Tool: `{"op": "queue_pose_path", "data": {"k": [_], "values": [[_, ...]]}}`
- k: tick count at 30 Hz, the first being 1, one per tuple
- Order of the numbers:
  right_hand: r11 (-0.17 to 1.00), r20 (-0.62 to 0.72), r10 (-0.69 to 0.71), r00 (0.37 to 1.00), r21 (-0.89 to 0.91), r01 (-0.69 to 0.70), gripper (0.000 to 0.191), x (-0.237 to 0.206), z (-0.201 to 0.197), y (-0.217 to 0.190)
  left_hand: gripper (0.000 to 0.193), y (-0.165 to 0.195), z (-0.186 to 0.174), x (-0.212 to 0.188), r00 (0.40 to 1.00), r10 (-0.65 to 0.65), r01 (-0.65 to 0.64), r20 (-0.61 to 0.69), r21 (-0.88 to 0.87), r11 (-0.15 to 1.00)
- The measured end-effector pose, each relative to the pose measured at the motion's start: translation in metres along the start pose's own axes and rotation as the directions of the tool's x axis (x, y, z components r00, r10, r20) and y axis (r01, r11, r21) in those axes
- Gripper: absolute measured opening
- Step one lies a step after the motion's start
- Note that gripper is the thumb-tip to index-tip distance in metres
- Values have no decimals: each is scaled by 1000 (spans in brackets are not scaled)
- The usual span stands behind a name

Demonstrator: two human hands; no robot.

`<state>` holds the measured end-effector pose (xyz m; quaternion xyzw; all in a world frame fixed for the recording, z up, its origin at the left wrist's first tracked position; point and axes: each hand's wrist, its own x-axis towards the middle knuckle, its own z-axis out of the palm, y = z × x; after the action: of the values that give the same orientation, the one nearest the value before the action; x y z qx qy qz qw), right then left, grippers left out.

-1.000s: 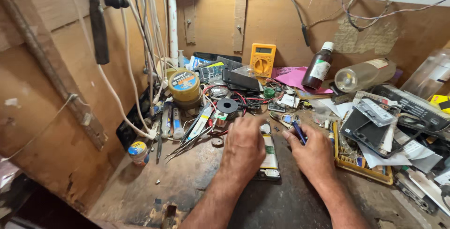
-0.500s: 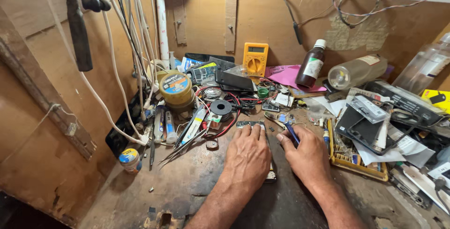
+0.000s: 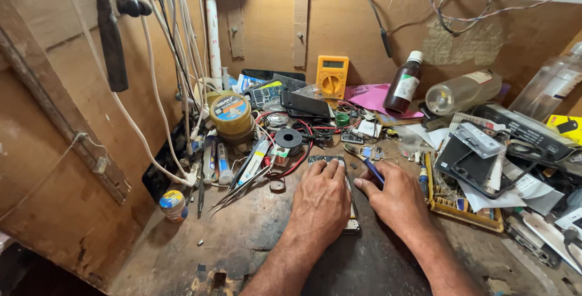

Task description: The person works on a disassembled smartphone on a cluttered workbench. They use a small screwdriver to remove screws from the motherboard area, then use their fingers to lift and reposition internal components and ribbon cables. The person continues to adjust and align parts within the phone chassis throughout the clip.

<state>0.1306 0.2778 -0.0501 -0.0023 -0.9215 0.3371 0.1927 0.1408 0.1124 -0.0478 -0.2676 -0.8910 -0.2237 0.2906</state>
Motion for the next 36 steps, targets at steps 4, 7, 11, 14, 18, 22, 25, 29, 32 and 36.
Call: {"op": "queue_pose_path", "data": {"k": [4,7,11,14,18,22,25,29,32,36], "values": [[996,48,70,996,-52,-67,30,1,0,-2,31,0,0,0,1000,0,-1,-15,-7,1000],[995,-2,-43,999,-85,43,33,1,0,-1,30,1,1,-1,1000,-5,4,-29,-19,1000],[987,-30,-78,997,-142,73,31,1,6,4,32,1,3,0,999,-4,4,-46,-19,1000],[984,-25,-90,996,-157,85,30,3,9,10,31,1,5,0,999,-16,15,-33,-17,1000],[993,-13,-24,1000,-118,22,31,17,10,14,32,2,6,0,999,-12,12,-35,7,1000],[996,32,72,997,56,-74,28,38,13,11,33,4,5,0,1000,-27,27,-15,-14,1000],[998,24,39,999,51,-40,29,49,23,5,33,5,3,0,999,-36,35,-19,-31,999],[997,33,49,998,61,-51,29,56,34,3,37,5,1,-1,998,-17,15,-63,-37,999],[1000,19,-22,1000,2,22,31,57,38,6,35,6,2,-1,999,-48,47,-18,-42,998],[994,-7,-110,994,-29,110,34,56,40,8,38,8,2,-2,998,-58,56,-37,-55,997]]}}
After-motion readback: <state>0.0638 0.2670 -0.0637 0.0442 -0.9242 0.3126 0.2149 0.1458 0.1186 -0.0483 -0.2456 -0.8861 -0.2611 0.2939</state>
